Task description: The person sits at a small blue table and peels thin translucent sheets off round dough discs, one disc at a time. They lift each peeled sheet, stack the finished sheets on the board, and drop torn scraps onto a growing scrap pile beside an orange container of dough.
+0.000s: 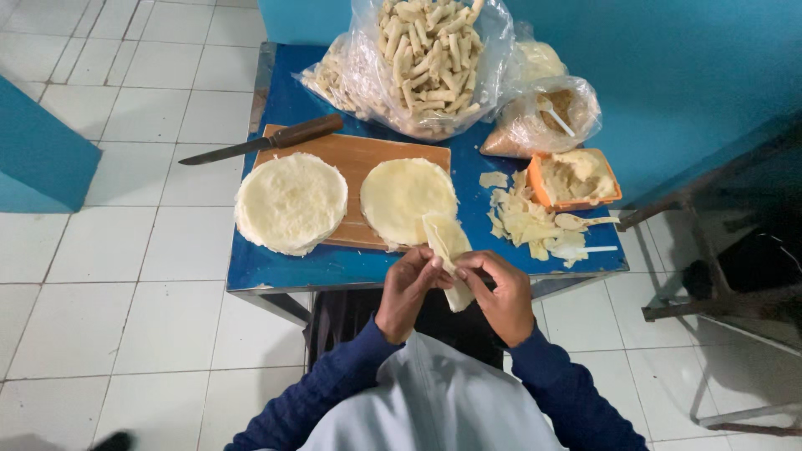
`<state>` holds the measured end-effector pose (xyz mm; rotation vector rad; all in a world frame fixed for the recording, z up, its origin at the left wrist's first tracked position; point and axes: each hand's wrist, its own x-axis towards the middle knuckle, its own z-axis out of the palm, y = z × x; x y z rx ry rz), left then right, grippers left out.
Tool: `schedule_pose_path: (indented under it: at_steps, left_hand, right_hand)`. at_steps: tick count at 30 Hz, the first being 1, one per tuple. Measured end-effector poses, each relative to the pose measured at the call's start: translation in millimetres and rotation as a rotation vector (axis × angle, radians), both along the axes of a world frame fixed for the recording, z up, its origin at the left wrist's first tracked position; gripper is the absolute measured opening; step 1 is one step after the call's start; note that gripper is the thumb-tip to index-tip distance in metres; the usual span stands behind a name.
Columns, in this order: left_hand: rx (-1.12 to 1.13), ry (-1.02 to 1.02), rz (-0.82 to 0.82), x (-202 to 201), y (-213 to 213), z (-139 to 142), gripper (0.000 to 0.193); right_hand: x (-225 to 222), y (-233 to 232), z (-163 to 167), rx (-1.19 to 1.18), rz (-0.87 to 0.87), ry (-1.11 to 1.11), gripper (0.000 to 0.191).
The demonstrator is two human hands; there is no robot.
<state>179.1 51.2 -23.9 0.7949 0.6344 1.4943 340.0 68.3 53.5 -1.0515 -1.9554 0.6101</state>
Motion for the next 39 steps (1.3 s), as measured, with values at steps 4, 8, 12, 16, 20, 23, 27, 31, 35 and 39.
schedule_pose_path:
  at_steps: [4,8,12,16,20,23,27,31,35,39]
  left_hand:
    - [0.047,0.118,0.048,1,-2,-1,0.021]
    - [0.013,0.039,-0.011,0,-7,4,0.024]
    - [0.046,0.012,-0.014,-3,-9,6,0.026]
    - [0.081,0.060,-0.003,-8,-7,-2,0.021]
    - [0.078,0.067,-0.022,-8,-6,-4,0.023]
    - [0.046,0.090,-0.053,-8,-7,4,0.030]
    - [0.160,0.264,-0.071,-12,-13,20,0.045]
    - [0.079,0.346,-0.063,-13,-14,30,0.043]
    - [0.067,0.591,0.069,-17,-16,29,0.041]
    - [0.093,0.475,0.076,-13,-16,25,0.044]
  right_hand:
    - [7,3,-14,-0.169,0.081,0.118,0.007]
    - [15,10,-36,-0.457,0.123,0.363,0.015]
    - [11,16,-55,-0.726,0.218,0.832,0.017]
    - [6,10,-49,-0.564,0.185,0.613,0.018]
    - [2,-3,-30,-0.349,0.044,0.248,0.021]
    - [1,-6,-23,-0.193,-0.005,0.077,0.011]
    - [3,0,-26,-0.347,0.186,0.267,0.010]
    - [8,3,-36,-0.432,0.128,0.253,0.007]
    - [6,2,-54,-0.269,-0.013,0.210,0.008]
    - [-5,6,-74,-0.533,0.158,0.715,0.014]
